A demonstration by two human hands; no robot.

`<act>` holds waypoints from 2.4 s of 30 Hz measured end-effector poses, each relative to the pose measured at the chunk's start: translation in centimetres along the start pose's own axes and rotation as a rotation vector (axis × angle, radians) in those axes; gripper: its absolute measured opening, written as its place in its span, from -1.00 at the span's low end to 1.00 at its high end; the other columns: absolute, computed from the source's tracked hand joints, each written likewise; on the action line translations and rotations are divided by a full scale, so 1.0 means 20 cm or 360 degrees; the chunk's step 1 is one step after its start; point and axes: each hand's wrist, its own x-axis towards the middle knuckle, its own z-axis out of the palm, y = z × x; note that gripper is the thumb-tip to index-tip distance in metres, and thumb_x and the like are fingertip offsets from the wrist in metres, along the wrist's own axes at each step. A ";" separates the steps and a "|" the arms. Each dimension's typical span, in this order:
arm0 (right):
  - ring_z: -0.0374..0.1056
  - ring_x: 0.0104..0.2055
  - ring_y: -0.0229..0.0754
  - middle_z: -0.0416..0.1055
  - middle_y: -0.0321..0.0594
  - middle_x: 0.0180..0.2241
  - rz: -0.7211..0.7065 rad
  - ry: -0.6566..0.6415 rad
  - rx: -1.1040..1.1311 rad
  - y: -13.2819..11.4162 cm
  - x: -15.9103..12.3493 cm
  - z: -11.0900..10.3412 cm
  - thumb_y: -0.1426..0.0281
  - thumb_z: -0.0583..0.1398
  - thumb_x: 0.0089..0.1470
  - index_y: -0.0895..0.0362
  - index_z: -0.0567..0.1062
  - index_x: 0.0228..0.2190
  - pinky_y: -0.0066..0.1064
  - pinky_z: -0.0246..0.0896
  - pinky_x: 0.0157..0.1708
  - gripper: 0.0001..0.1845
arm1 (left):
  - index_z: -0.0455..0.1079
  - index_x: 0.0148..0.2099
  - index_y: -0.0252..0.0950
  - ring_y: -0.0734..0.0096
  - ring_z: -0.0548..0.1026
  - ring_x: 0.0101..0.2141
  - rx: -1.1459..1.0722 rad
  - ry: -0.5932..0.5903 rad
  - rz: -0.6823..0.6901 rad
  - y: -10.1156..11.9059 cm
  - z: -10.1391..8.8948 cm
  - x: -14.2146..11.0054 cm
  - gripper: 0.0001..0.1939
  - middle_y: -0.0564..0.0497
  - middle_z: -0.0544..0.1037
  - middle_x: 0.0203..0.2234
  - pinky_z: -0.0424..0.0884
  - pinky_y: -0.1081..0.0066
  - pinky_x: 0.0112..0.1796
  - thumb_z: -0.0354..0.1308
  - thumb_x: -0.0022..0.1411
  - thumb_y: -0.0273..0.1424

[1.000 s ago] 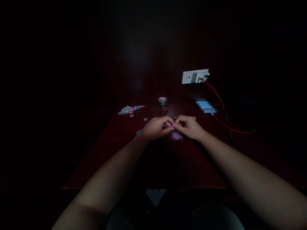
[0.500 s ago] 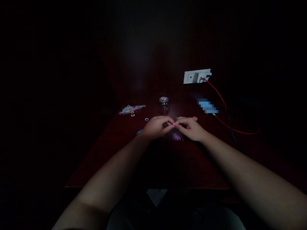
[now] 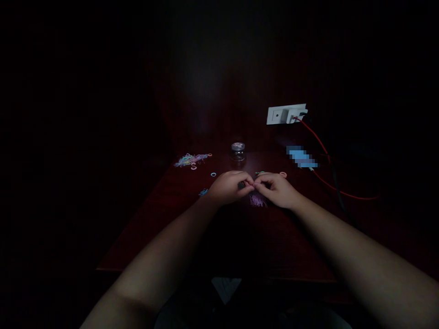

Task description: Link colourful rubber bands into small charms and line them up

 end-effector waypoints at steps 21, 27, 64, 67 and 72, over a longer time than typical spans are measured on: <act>0.17 -0.50 -0.29 0.26 -0.28 -0.54 0.0057 0.0025 0.0010 -0.01 0.00 0.00 0.32 0.13 0.11 0.19 0.51 -0.45 -0.44 0.06 -0.48 -0.77 | 0.41 -0.26 -0.28 0.48 0.48 -0.38 -0.0032 0.0002 -0.0090 0.02 -0.01 -0.01 -0.90 0.04 0.53 -0.41 0.39 0.47 -0.33 0.13 0.18 -0.38; 0.17 -0.51 -0.31 0.27 -0.28 -0.52 0.0066 0.0024 0.0023 0.00 0.01 0.01 0.32 0.14 0.11 0.20 0.52 -0.44 -0.45 0.06 -0.48 -0.77 | 0.40 -0.26 -0.28 0.45 0.48 -0.35 0.0003 0.0064 -0.0050 0.02 -0.01 -0.01 -0.92 0.02 0.53 -0.38 0.38 0.44 -0.29 0.13 0.16 -0.42; 0.21 -0.49 -0.30 0.33 -0.25 -0.53 0.0148 0.0137 0.0006 -0.01 0.01 0.02 0.34 0.16 0.08 0.21 0.52 -0.41 -0.46 0.11 -0.48 -0.80 | 0.42 -0.30 -0.31 0.50 0.47 -0.45 -0.0156 0.0123 -0.0293 -0.01 0.02 -0.03 -0.92 0.02 0.54 -0.45 0.39 0.50 -0.40 0.14 0.15 -0.41; 0.20 -0.50 -0.30 0.32 -0.26 -0.53 0.0126 0.0151 0.0017 0.00 0.01 0.02 0.35 0.16 0.08 0.20 0.51 -0.42 -0.47 0.10 -0.49 -0.82 | 0.41 -0.31 -0.31 0.51 0.46 -0.46 -0.0164 0.0125 -0.0298 -0.01 0.01 -0.03 -0.92 0.03 0.53 -0.46 0.39 0.50 -0.40 0.14 0.15 -0.41; 0.21 -0.49 -0.30 0.33 -0.26 -0.52 0.0113 0.0165 -0.0002 0.01 0.01 0.02 0.38 0.16 0.07 0.20 0.51 -0.43 -0.46 0.10 -0.47 -0.84 | 0.41 -0.31 -0.31 0.52 0.45 -0.47 -0.0167 0.0113 -0.0314 -0.01 0.01 -0.03 -0.92 0.04 0.52 -0.47 0.38 0.51 -0.40 0.14 0.15 -0.40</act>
